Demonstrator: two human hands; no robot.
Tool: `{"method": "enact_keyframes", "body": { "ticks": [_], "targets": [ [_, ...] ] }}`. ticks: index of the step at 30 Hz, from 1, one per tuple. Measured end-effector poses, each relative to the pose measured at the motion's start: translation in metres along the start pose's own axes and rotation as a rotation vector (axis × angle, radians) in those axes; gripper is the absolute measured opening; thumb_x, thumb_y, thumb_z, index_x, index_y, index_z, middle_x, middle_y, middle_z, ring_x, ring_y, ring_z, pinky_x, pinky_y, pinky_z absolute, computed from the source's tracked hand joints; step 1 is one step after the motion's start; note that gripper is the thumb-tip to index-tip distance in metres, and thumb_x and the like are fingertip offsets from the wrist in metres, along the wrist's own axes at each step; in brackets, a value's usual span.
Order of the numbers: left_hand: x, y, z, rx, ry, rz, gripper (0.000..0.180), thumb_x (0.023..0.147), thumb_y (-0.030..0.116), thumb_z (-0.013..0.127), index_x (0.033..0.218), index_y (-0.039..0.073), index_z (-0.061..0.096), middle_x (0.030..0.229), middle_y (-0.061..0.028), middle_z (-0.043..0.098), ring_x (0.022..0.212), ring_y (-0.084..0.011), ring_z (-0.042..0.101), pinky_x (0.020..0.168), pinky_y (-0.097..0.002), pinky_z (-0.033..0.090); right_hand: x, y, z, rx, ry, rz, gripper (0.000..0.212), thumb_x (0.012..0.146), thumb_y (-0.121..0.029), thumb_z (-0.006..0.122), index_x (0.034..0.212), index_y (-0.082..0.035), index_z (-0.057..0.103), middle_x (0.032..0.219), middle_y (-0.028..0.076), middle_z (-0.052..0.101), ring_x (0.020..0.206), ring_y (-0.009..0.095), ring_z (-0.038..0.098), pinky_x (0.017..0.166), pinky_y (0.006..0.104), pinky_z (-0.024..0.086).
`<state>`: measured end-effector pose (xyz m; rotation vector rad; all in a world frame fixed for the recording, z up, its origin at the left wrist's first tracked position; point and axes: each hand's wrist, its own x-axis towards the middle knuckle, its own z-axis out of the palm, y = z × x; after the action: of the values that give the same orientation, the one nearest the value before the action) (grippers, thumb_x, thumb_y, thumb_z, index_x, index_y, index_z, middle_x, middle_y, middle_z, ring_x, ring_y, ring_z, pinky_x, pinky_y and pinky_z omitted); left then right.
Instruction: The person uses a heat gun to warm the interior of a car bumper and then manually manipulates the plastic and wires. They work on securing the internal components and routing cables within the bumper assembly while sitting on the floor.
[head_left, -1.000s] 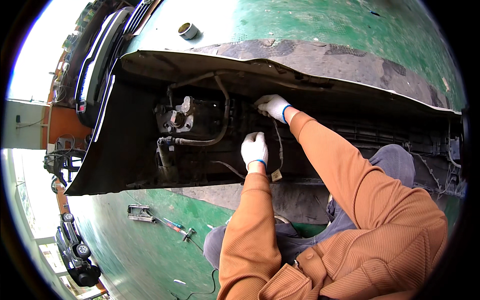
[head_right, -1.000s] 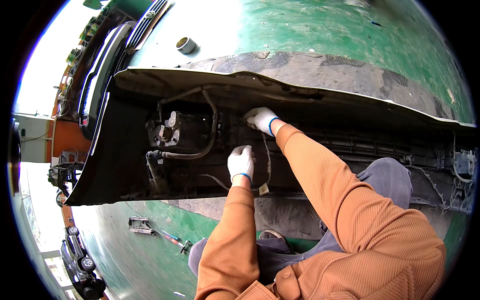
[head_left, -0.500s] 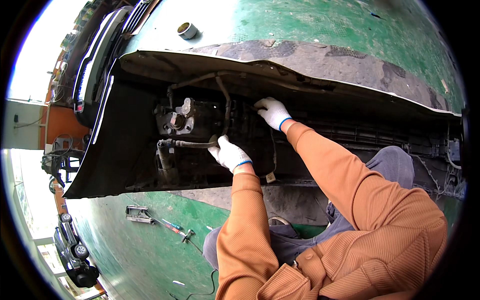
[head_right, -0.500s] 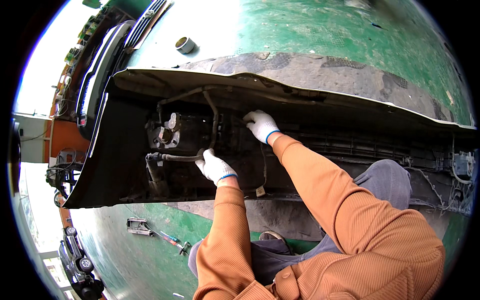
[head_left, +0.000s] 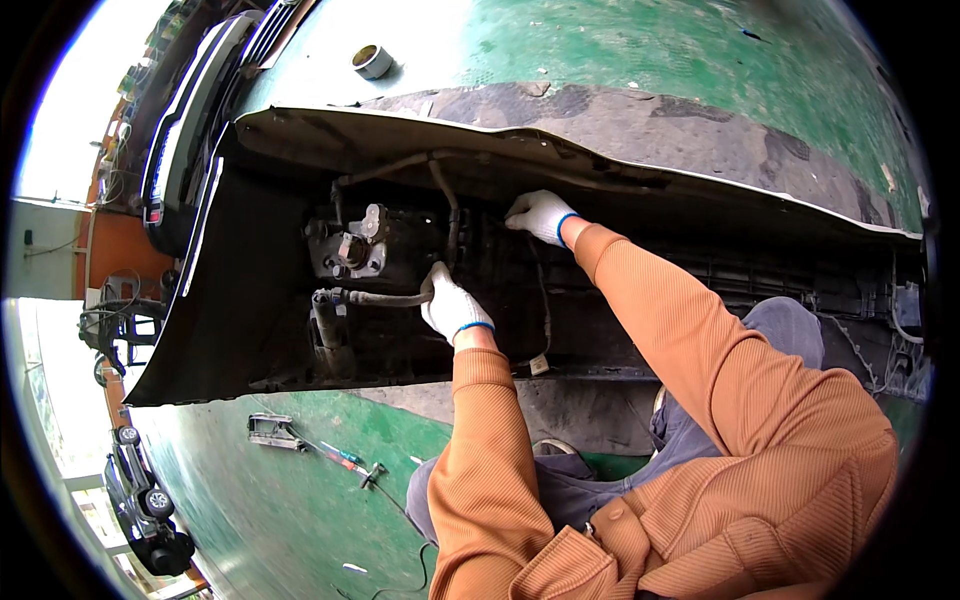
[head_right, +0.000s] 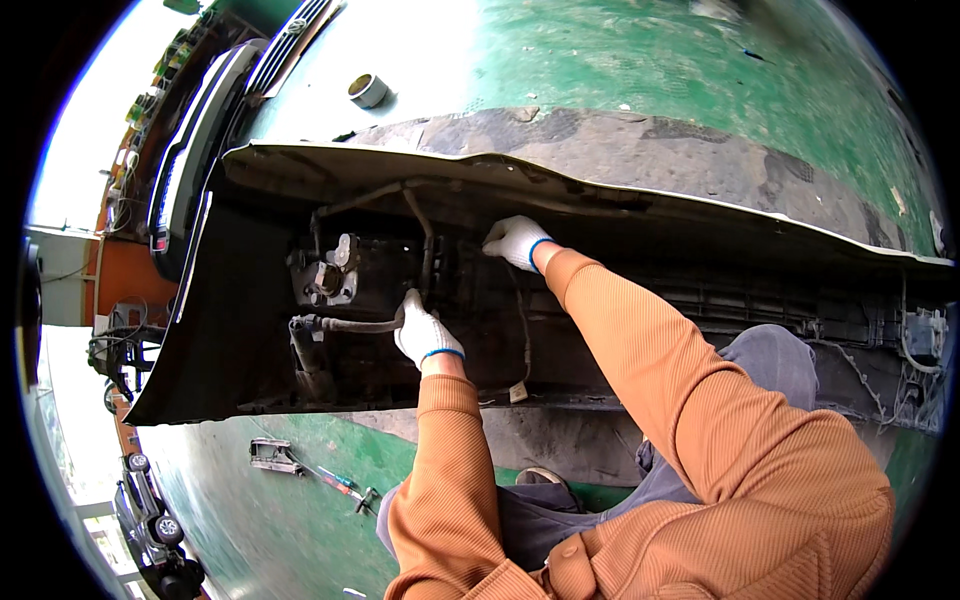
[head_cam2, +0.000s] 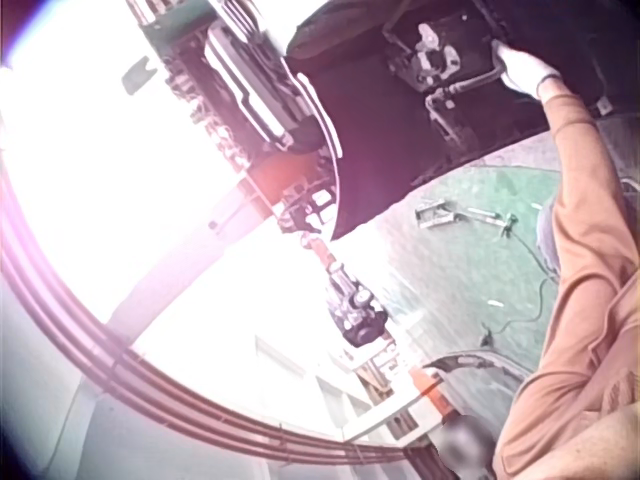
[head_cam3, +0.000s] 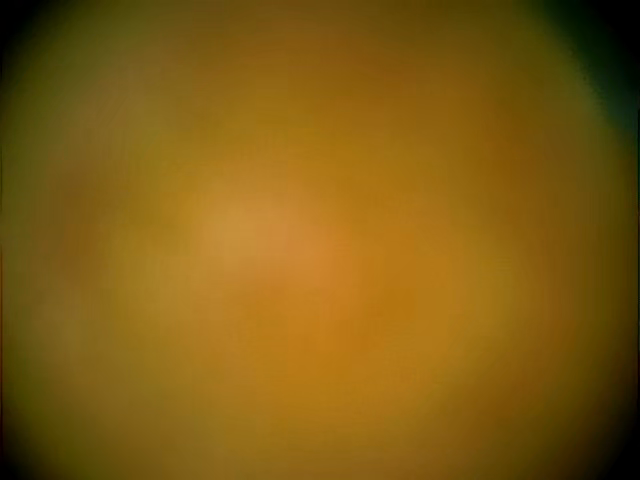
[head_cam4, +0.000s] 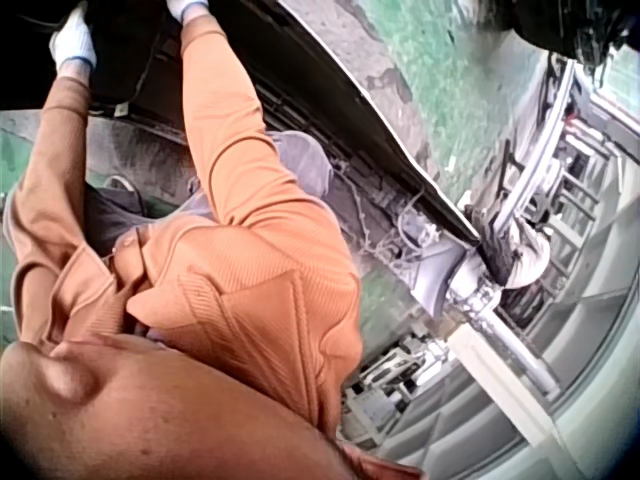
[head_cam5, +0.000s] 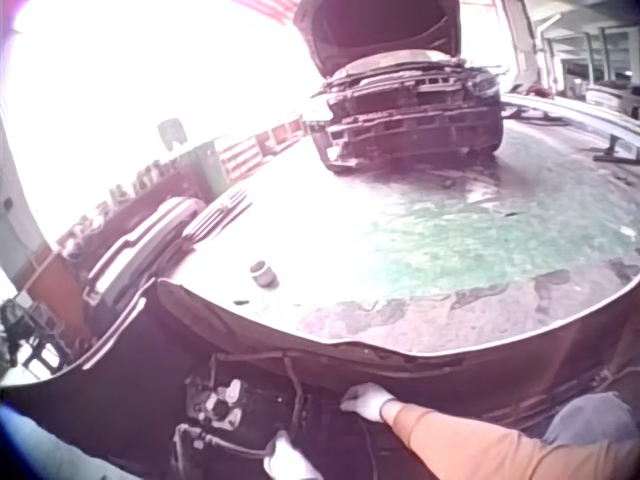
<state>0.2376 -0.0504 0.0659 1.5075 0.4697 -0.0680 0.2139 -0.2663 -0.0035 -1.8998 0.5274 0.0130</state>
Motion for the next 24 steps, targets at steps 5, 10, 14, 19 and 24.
{"method": "enact_keyframes", "body": {
  "ticks": [5,10,14,19,24],
  "targets": [
    [0.001,-0.003,0.003,-0.005,-0.011,0.033,0.035,0.096,0.027,0.074,0.118,-0.001,0.073,0.111,-0.0043,0.071,0.097,-0.0177,0.061,0.086,-0.0350,0.048,0.021,-0.013,-0.006,-0.290,-0.105,-0.006,0.030,0.080,-0.028,0.081,0.104,-0.010,0.082,0.106,0.018,0.079,0.104,0.035,0.074,0.094,0.0436,0.056],
    [0.002,-0.003,0.006,-0.085,0.003,0.004,0.039,0.096,0.031,0.071,0.119,-0.001,0.071,0.113,-0.0050,0.071,0.101,-0.0181,0.061,0.089,-0.0354,0.045,0.026,-0.014,0.005,-0.428,0.032,-0.006,0.043,0.079,-0.030,0.081,0.115,-0.007,0.079,0.117,0.020,0.076,0.116,0.040,0.070,0.099,0.0473,0.056],
    [0.003,-0.003,0.005,-0.057,0.023,0.005,0.039,0.097,0.032,0.069,0.119,-0.001,0.071,0.113,-0.0054,0.071,0.101,-0.0183,0.061,0.088,-0.0348,0.045,0.037,-0.025,0.003,-0.598,-0.158,-0.029,0.050,0.078,-0.032,0.083,0.121,-0.006,0.076,0.121,0.019,0.075,0.120,0.040,0.068,0.102,0.0479,0.054],
    [0.005,-0.005,0.008,-0.020,0.038,0.018,0.039,0.098,0.032,0.067,0.120,0.000,0.072,0.113,-0.0061,0.071,0.099,-0.0183,0.061,0.086,-0.0344,0.045,0.046,-0.017,-0.006,-0.577,-0.309,-0.156,0.053,0.077,-0.032,0.085,0.123,-0.007,0.075,0.121,0.019,0.075,0.118,0.040,0.069,0.100,0.0476,0.055],
    [0.008,-0.008,0.008,-0.010,0.044,0.014,0.039,0.098,0.031,0.066,0.115,-0.004,0.072,0.112,-0.0120,0.071,0.099,-0.0223,0.060,0.091,-0.0366,0.046,0.040,-0.008,-0.010,-0.363,-0.301,-0.105,0.049,0.081,-0.029,0.083,0.124,-0.007,0.075,0.118,0.018,0.077,0.113,0.037,0.071,0.096,0.0457,0.055]
  ]
}}
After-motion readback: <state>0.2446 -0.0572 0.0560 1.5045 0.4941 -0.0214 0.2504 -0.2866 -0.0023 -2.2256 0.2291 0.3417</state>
